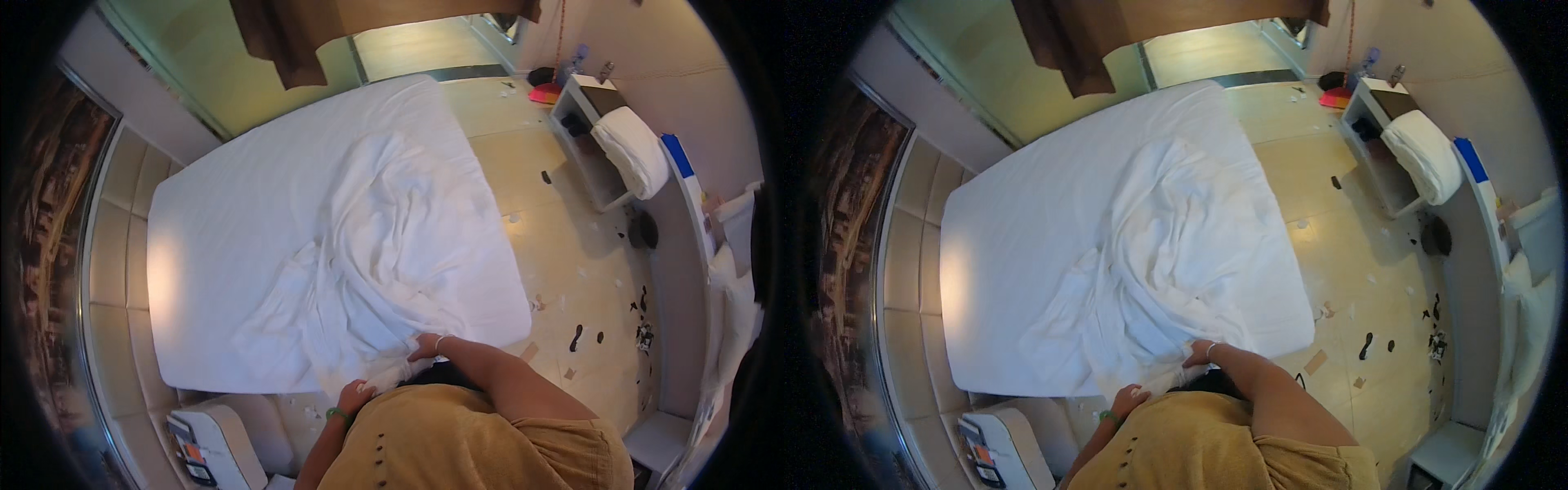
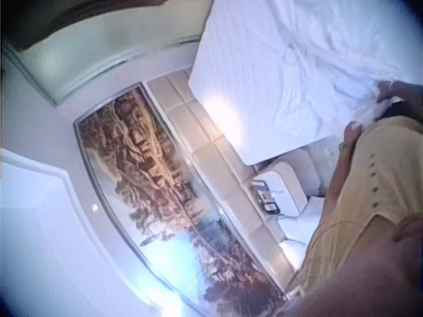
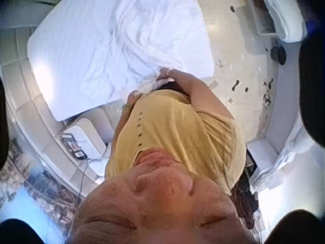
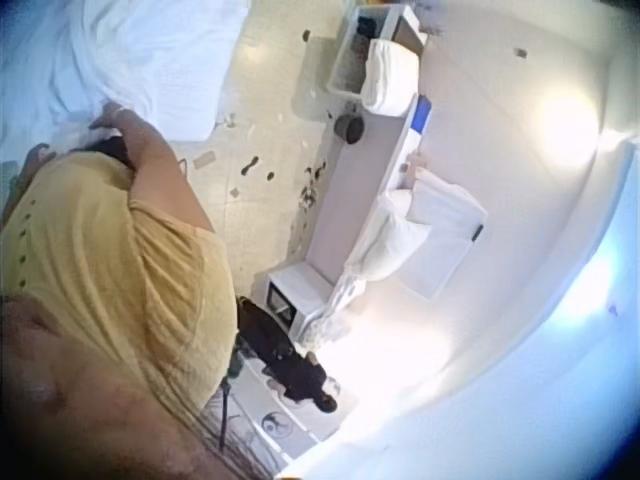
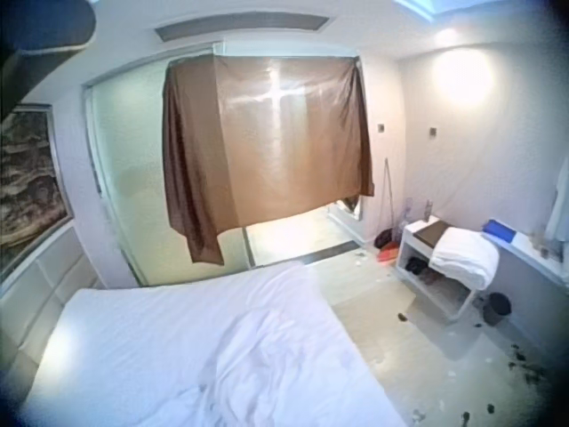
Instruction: The person folds a white sheet on a bed. They smooth the fabric, fold it in half multiple times, and adjust the edges to create a neat rectangular bundle.
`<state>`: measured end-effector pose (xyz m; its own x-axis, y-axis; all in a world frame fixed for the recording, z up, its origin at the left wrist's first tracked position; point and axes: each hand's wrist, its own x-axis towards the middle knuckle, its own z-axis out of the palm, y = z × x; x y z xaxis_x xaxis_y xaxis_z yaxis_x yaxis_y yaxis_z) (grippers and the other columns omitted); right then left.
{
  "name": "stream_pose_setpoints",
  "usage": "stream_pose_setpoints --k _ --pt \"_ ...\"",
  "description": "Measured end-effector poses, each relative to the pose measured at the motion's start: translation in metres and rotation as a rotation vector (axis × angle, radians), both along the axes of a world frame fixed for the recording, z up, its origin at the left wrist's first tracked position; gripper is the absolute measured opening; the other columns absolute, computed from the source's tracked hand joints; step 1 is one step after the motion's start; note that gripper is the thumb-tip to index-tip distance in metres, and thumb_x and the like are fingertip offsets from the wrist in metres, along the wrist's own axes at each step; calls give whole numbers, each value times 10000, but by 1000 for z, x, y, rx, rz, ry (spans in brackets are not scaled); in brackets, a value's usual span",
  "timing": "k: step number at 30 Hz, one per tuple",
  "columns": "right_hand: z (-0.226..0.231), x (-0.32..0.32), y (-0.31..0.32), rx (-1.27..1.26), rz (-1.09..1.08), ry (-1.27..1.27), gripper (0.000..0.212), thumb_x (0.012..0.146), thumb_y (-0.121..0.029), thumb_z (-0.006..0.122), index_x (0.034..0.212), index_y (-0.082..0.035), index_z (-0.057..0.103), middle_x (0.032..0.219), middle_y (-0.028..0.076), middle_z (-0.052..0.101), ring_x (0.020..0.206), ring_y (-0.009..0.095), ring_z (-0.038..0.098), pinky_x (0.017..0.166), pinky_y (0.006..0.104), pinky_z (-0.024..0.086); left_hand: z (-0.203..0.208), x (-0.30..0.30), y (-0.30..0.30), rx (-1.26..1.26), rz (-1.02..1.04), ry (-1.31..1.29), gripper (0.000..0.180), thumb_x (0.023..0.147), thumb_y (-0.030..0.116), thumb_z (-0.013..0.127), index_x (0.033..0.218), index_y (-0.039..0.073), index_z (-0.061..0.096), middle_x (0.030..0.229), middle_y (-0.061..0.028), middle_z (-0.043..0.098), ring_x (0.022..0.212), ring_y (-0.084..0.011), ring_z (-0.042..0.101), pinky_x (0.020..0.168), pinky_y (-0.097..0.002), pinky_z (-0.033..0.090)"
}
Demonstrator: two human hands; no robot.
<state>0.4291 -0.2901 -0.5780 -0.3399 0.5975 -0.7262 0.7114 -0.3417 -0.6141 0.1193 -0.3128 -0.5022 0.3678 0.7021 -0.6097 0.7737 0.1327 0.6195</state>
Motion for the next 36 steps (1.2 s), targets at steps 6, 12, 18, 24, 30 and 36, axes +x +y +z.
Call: stream_pose_setpoints --k 6,12,18,24,30,36 --pt "14 -2 5 -70 54 -53 797 601 -623 699 1083 10 636 1131 225 609 1044 344 581 906 386 448 -6 -4 -8 -36 75 -36 452 775 377 674 1021 2 626 978 -194 655 921 -329 621 813 -390 481" --pt "11 0 2 -38 20 10 742 617 -583 708 1090 -16 639 1100 217 625 1026 333 591 907 373 447 -13 -4 -18 4 101 9 423 779 366 669 1002 8 629 962 -186 653 913 -330 612 817 -380 469" --pt "0 2 1 -48 53 2 774 602 -603 710 1062 16 645 1088 230 625 1018 339 593 891 382 456 -6 -2 -18 -96 108 -51 480 800 412 658 1054 6 618 967 -172 655 906 -287 618 799 -383 473" --pt "19 4 6 -16 47 -12 789 596 -616 713 1048 27 649 1070 230 632 998 340 602 879 379 462 15 9 -15 -96 164 -40 403 781 342 663 995 3 623 929 -201 647 891 -321 614 803 -387 468" --pt "15 4 5 -36 73 -34 787 610 -611 714 1058 33 643 1092 235 623 1022 347 589 898 382 450 5 5 -19 -110 170 -60 409 793 363 650 1000 12 620 953 -205 643 906 -332 610 812 -394 469" --pt "25 6 8 -65 49 34 828 602 -631 721 1060 54 633 1107 244 612 1036 349 582 895 385 449 19 11 -12 -137 229 -55 340 805 297 662 1001 21 628 944 -174 652 901 -296 615 786 -366 475"
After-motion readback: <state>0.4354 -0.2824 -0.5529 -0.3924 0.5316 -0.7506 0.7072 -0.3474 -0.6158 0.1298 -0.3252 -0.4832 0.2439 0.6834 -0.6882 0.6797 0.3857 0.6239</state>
